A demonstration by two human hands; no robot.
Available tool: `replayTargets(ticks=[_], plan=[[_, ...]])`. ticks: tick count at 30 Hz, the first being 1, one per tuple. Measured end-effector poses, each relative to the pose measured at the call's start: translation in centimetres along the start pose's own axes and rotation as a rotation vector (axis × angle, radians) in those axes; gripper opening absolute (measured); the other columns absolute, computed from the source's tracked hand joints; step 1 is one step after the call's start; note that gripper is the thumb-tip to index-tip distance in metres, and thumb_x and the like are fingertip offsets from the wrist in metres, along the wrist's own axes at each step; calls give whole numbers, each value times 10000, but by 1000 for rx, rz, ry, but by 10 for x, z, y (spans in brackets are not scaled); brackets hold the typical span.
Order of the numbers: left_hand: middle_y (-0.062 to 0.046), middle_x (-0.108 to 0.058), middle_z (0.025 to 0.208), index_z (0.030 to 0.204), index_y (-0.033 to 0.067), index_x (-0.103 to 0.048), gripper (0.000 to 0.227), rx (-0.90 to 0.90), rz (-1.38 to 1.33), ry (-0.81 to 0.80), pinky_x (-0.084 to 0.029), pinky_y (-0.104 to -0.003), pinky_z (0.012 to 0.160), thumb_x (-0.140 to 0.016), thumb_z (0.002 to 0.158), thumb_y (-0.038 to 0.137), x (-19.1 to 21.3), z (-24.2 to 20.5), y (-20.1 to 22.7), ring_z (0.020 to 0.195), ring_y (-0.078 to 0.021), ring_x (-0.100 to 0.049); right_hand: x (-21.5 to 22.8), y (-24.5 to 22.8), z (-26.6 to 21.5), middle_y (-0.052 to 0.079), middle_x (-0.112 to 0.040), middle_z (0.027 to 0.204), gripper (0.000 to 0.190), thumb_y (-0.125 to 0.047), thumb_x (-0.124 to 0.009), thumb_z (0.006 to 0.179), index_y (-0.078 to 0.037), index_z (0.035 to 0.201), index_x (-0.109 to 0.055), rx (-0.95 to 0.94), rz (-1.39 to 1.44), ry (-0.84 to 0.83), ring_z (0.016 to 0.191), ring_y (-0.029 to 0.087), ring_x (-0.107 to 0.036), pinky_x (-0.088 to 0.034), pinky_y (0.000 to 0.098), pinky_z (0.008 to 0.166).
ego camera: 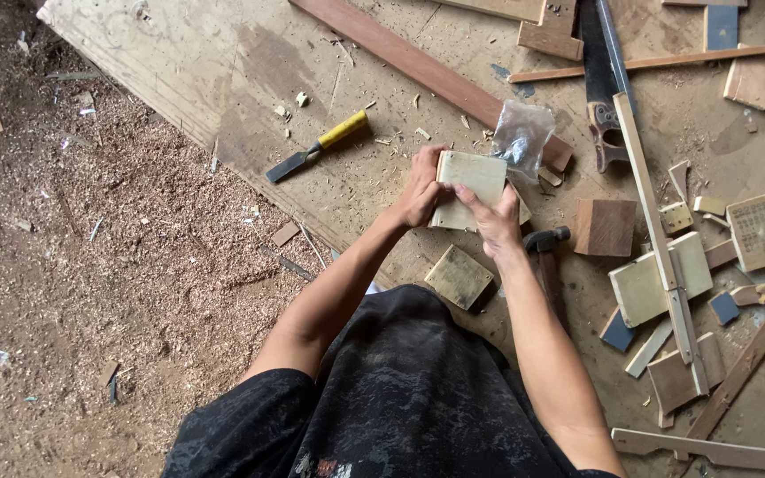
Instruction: The person assembles small wooden blocks by aligning them and tapping with a hammer. They then handle a longer wooden plank, aligning it with other pieces and tapping it into place. The person repeatedly picks up, aligns, and hammers wooden components on a cluttered workbench.
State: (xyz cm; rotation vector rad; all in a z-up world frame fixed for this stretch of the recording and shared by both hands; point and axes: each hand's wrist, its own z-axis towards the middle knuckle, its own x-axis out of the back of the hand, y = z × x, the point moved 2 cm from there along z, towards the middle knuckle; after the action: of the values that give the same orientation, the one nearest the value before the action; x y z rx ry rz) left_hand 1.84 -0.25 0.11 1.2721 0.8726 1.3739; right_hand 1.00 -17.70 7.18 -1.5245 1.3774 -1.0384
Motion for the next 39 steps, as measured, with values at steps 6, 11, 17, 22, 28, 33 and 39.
replayTargets(ticks=[6, 11, 17, 22, 28, 33, 39], plan=[[-191, -424, 1333, 1467, -3, -363, 777, -28, -3, 7, -364, -475, 1111, -381, 921, 549, -4, 1, -1, 1209, -300, -412, -1, -8, -2, 154, -687, 1207, 749, -325, -934, 708, 9, 1265, -560, -17, 83, -45, 1108, 249, -692, -614, 425, 981], [-176, -443, 1288, 1437, 7, -409, 767, -26, 18, 30, -349, -444, 1096, -403, 900, 554, -5, 0, 2, 1184, -289, -414, -3, -16, -7, 147, -710, 1166, 702, -297, -918, 725, 20, 1244, -568, -68, 123, -54, 1027, 243, -726, -648, 423, 897], [-177, -442, 1315, 1438, 6, -411, 755, -82, 18, 28, -315, -440, 1134, -399, 916, 552, -2, 4, 7, 1230, -297, -421, -5, -23, -8, 138, -706, 1197, 643, -230, -916, 784, 26, 1271, -584, 13, 172, -100, 1049, 199, -706, -629, 374, 916], [-178, -441, 1302, 1459, 4, -400, 788, -74, 14, 28, -307, -441, 1133, -413, 888, 548, -1, 3, 9, 1234, -306, -424, -5, -21, -9, 147, -708, 1188, 615, -203, -908, 792, 28, 1264, -589, -8, 181, -93, 1026, 201, -718, -647, 377, 884], [-177, -460, 1328, 1446, 33, -430, 783, -35, -7, 25, -304, -442, 1132, -436, 869, 563, 1, 3, 14, 1244, -311, -420, -4, -19, -7, 155, -709, 1163, 641, -221, -912, 769, 32, 1245, -564, -33, 157, -72, 1005, 201, -731, -662, 391, 854], [-176, -464, 1348, 1445, 31, -423, 768, -53, -2, 29, -309, -438, 1139, -429, 889, 559, 2, 3, 17, 1267, -307, -428, -4, -18, -7, 155, -711, 1144, 642, -240, -914, 765, 41, 1233, -575, -37, 164, -78, 993, 210, -729, -664, 397, 840], [-187, -460, 1376, 1443, 17, -424, 754, -68, -17, 25, -300, -447, 1168, -438, 897, 536, 2, 4, 15, 1297, -319, -421, -3, -18, -6, 146, -711, 1152, 641, -260, -918, 781, 40, 1242, -589, -20, 127, -85, 999, 194, -722, -652, 370, 861]])
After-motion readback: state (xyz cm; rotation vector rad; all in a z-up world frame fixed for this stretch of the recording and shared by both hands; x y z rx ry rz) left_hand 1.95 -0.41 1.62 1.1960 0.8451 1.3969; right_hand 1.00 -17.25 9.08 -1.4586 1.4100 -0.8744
